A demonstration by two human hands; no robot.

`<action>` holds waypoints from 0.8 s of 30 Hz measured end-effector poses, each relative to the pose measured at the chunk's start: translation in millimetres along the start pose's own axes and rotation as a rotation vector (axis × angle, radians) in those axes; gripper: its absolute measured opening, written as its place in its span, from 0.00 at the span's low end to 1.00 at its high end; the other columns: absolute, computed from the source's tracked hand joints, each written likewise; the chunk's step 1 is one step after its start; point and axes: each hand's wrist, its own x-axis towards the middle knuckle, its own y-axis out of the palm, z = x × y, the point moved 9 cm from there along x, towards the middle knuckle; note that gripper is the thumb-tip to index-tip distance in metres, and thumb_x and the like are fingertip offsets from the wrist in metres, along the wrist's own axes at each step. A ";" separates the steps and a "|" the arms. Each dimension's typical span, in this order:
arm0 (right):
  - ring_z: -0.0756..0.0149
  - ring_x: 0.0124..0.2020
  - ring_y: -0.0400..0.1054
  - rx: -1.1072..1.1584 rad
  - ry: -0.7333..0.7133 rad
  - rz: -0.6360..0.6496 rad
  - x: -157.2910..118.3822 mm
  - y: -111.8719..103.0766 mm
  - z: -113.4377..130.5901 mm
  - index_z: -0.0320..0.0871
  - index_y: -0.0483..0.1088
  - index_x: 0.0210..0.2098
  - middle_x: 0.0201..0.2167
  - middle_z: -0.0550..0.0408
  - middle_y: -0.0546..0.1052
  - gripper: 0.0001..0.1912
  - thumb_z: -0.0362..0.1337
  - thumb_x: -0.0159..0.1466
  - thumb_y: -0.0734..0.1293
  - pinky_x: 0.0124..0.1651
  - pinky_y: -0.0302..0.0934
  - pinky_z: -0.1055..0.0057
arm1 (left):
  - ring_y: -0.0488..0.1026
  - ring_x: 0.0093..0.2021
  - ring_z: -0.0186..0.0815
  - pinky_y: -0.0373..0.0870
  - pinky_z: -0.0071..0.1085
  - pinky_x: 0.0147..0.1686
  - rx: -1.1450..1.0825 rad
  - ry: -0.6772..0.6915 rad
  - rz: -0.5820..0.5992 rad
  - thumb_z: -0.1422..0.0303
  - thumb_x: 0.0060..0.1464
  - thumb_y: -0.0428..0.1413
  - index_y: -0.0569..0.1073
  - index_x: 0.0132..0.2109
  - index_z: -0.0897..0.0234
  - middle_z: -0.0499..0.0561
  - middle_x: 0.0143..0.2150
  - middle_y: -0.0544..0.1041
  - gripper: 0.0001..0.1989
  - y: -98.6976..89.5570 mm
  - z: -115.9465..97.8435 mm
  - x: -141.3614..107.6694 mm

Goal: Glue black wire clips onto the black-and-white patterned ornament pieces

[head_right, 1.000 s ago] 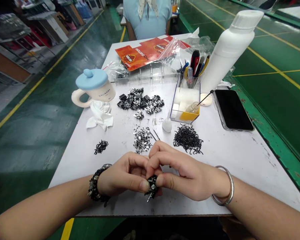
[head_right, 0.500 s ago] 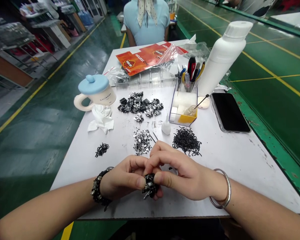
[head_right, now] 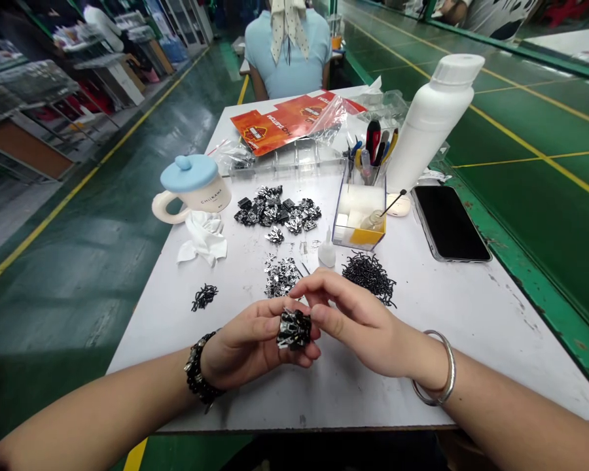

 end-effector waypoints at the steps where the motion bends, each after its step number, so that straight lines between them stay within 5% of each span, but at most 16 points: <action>1: 0.75 0.34 0.62 -0.002 0.006 -0.038 0.1 -3.6 -0.6 0.52 0.65 0.48 0.34 0.59 0.65 0.10 0.42 0.69 0.58 0.38 0.60 0.80 | 0.77 0.40 0.38 0.73 0.31 0.41 -0.005 0.008 0.000 0.70 0.51 0.60 0.74 0.44 0.71 0.57 0.39 0.78 0.12 -0.6 -1.0 0.0; 9: 0.73 0.32 0.61 0.112 0.065 -0.172 5.2 -12.0 -13.4 0.49 0.67 0.37 0.30 0.60 0.67 0.06 0.42 0.67 0.61 0.35 0.59 0.78 | 0.78 0.40 0.38 0.72 0.30 0.41 -0.003 0.011 -0.004 0.71 0.51 0.60 0.74 0.44 0.70 0.56 0.40 0.78 0.12 -1.4 -1.5 -0.1; 13: 0.72 0.33 0.61 -0.181 0.016 -0.283 5.3 -26.1 -8.4 0.47 0.66 0.36 0.30 0.59 0.67 0.05 0.40 0.67 0.61 0.37 0.57 0.74 | 0.78 0.39 0.37 0.73 0.29 0.41 0.004 0.057 -0.036 0.71 0.51 0.59 0.74 0.44 0.71 0.57 0.39 0.78 0.13 -6.9 -12.4 0.5; 19: 0.65 0.38 0.60 -0.776 -0.142 -0.029 2.5 9.0 1.1 0.43 0.66 0.37 0.35 0.54 0.69 0.04 0.31 0.64 0.61 0.41 0.52 0.64 | 0.77 0.35 0.35 0.73 0.27 0.38 -0.028 0.201 -0.135 0.70 0.49 0.57 0.75 0.41 0.72 0.55 0.35 0.79 0.12 -23.5 -43.1 1.8; 24: 0.63 0.38 0.58 -0.924 -0.200 0.135 -1.4 42.5 -16.5 0.44 0.69 0.38 0.36 0.53 0.69 0.05 0.32 0.65 0.61 0.40 0.48 0.64 | 0.77 0.33 0.34 0.72 0.26 0.36 -0.007 0.248 -0.197 0.70 0.47 0.56 0.74 0.40 0.72 0.54 0.34 0.79 0.12 -32.3 -49.7 2.7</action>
